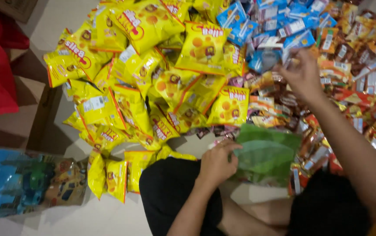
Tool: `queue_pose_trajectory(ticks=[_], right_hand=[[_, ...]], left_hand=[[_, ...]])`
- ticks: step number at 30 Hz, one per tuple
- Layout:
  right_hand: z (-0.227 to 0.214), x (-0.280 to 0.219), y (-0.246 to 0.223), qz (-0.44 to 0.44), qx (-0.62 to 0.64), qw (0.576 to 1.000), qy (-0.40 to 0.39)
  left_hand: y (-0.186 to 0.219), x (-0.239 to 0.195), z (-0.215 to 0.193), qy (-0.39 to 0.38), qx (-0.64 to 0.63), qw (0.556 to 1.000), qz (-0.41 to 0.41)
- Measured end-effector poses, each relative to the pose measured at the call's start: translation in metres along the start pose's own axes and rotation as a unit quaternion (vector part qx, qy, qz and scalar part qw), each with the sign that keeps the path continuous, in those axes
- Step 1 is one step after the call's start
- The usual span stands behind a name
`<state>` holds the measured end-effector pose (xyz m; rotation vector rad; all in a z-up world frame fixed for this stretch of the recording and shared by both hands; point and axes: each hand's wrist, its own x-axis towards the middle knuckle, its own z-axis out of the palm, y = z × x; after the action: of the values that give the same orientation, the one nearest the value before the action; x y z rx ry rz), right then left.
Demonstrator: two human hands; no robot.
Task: Pack individual snack packets into a larger plastic bag.
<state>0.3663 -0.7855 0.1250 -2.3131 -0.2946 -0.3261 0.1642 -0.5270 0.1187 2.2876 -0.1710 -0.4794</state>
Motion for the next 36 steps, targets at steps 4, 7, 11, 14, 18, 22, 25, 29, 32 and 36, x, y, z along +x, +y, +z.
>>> queue_pose_trajectory(ticks=[4, 7, 11, 14, 18, 22, 25, 29, 32, 36], right_hand=[[-0.023, -0.093, -0.075, 0.285, 0.18, 0.922, -0.19], [-0.032, -0.148, -0.096, 0.156, 0.146, 0.941, -0.263], [-0.03, -0.192, -0.075, 0.094, -0.092, 0.914, -0.383], [-0.04, -0.192, -0.113, 0.081, -0.234, 0.871, -0.424], [-0.019, -0.223, -0.093, 0.093, -0.266, 0.856, -0.433], [-0.005, -0.237, -0.082, 0.076, -0.279, 0.86, -0.422], [-0.01, -0.237, -0.092, 0.071, -0.275, 0.862, -0.419], [-0.035, -0.22, -0.125, 0.099, -0.206, 0.879, -0.42], [-0.069, -0.194, -0.158, 0.176, 0.069, 0.931, -0.312], [-0.062, -0.148, -0.104, 0.192, 0.153, 0.953, -0.177]], left_hand=[[0.009, -0.008, -0.008, -0.004, 0.003, 1.0, -0.008], [0.009, -0.016, -0.006, -0.012, -0.005, 1.0, -0.019], [0.01, -0.034, -0.005, -0.015, -0.037, 0.999, 0.019], [0.002, -0.039, 0.013, 0.025, -0.047, 0.997, 0.062], [0.014, -0.064, 0.019, 0.046, -0.064, 0.994, 0.075], [0.024, -0.078, 0.016, 0.069, -0.047, 0.992, 0.096], [0.019, -0.082, 0.018, 0.075, -0.044, 0.991, 0.098], [0.008, -0.077, 0.022, 0.101, -0.09, 0.983, 0.121], [0.002, -0.073, 0.024, 0.115, -0.147, 0.973, 0.134], [-0.008, -0.066, 0.034, 0.138, -0.15, 0.968, 0.148]])
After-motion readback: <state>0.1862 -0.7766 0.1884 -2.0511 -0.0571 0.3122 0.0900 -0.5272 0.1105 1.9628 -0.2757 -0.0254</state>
